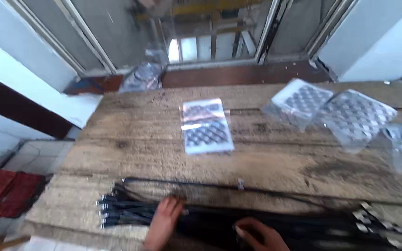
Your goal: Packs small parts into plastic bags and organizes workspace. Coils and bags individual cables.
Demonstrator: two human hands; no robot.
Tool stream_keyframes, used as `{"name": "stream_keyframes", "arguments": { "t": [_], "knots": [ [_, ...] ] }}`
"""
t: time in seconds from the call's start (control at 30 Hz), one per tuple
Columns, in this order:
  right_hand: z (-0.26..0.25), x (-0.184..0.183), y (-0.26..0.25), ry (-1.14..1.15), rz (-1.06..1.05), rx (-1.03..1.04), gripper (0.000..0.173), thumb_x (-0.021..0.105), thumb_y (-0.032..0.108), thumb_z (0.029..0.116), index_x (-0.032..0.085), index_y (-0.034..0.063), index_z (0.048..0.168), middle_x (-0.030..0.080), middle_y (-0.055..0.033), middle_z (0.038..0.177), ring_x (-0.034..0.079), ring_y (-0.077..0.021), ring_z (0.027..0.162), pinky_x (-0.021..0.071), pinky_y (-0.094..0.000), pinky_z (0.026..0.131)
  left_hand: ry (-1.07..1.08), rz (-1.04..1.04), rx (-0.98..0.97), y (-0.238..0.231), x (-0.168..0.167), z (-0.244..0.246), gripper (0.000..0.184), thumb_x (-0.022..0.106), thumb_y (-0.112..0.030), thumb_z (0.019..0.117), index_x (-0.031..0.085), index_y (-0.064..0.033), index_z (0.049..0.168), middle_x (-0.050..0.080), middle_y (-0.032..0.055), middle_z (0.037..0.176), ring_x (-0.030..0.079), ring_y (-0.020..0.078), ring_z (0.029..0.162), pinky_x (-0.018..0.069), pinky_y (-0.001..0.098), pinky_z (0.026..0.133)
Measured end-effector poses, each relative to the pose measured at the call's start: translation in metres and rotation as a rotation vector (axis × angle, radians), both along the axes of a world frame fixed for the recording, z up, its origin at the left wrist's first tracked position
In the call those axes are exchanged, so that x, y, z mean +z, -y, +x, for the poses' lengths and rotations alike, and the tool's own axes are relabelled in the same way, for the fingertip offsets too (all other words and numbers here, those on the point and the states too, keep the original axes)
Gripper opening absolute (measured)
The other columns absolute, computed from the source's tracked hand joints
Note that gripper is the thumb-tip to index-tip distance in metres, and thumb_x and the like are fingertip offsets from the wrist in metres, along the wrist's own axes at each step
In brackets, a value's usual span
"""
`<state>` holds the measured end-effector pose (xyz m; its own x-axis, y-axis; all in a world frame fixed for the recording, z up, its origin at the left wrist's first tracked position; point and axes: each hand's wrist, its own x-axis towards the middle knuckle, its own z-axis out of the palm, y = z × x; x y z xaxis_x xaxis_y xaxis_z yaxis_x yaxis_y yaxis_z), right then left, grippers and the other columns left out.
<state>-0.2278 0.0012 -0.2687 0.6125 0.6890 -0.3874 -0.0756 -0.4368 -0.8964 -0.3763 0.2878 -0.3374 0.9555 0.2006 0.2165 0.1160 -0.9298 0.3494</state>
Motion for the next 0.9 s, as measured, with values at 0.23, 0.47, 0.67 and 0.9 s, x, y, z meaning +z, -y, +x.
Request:
{"name": "stream_keyframes", "arguments": {
  "t": [0.23, 0.47, 0.67, 0.9],
  "knots": [
    [-0.022, -0.014, 0.059, -0.511, 0.438, -0.379, 0.072, 0.062, 0.053, 0.0971, 0.041, 0.0089, 0.15, 0.068, -0.0122, 0.13, 0.068, -0.0301, 0.118, 0.0573, -0.0482, 0.098, 0.111, -0.076, -0.098, 0.031, 0.088, -0.005, 0.041, 0.045, -0.039, 0.1078, 0.075, -0.0118, 0.11, 0.069, 0.0048, 0.093, 0.068, 0.0208, 0.09, 0.0572, 0.0396, 0.083],
    [0.006, 0.01, 0.116, -0.36, 0.523, -1.004, 0.035, 0.027, 0.019, 0.1126, 0.059, 0.0062, 0.109, 0.076, -0.0104, 0.114, 0.074, -0.0259, 0.106, 0.0626, -0.0452, 0.089, 0.087, 0.114, -0.133, 0.03, 0.075, -0.013, 0.04, 0.042, -0.034, 0.1062, 0.07, -0.0098, 0.093, 0.062, 0.0085, 0.085, 0.061, 0.0321, 0.082, 0.046, 0.0544, 0.078],
    [-0.003, 0.019, 0.124, -0.309, 0.522, -1.043, 0.032, 0.028, 0.015, 0.1125, 0.058, 0.0032, 0.111, 0.077, -0.0117, 0.095, 0.077, -0.0258, 0.089, 0.0657, -0.0412, 0.079, 0.132, -0.266, 0.244, 0.07, 0.033, -0.034, 0.031, 0.064, -0.03, 0.0961, 0.072, -0.0009, 0.101, 0.065, 0.0218, 0.103, 0.063, 0.041, 0.101, 0.0491, 0.0594, 0.091],
    [0.011, 0.025, 0.161, -0.303, 0.577, -1.008, 0.045, 0.024, 0.019, 0.1127, 0.067, 0.0124, 0.106, 0.069, 0.0079, 0.071, 0.07, -0.0053, 0.071, 0.0615, -0.0267, 0.08, 0.246, -1.854, 0.637, 0.071, 0.059, -0.006, 0.026, 0.045, -0.005, 0.1071, 0.049, 0.0032, 0.131, 0.069, 0.0153, 0.109, 0.071, 0.0241, 0.099, 0.0585, 0.0404, 0.092]
  ]
}}
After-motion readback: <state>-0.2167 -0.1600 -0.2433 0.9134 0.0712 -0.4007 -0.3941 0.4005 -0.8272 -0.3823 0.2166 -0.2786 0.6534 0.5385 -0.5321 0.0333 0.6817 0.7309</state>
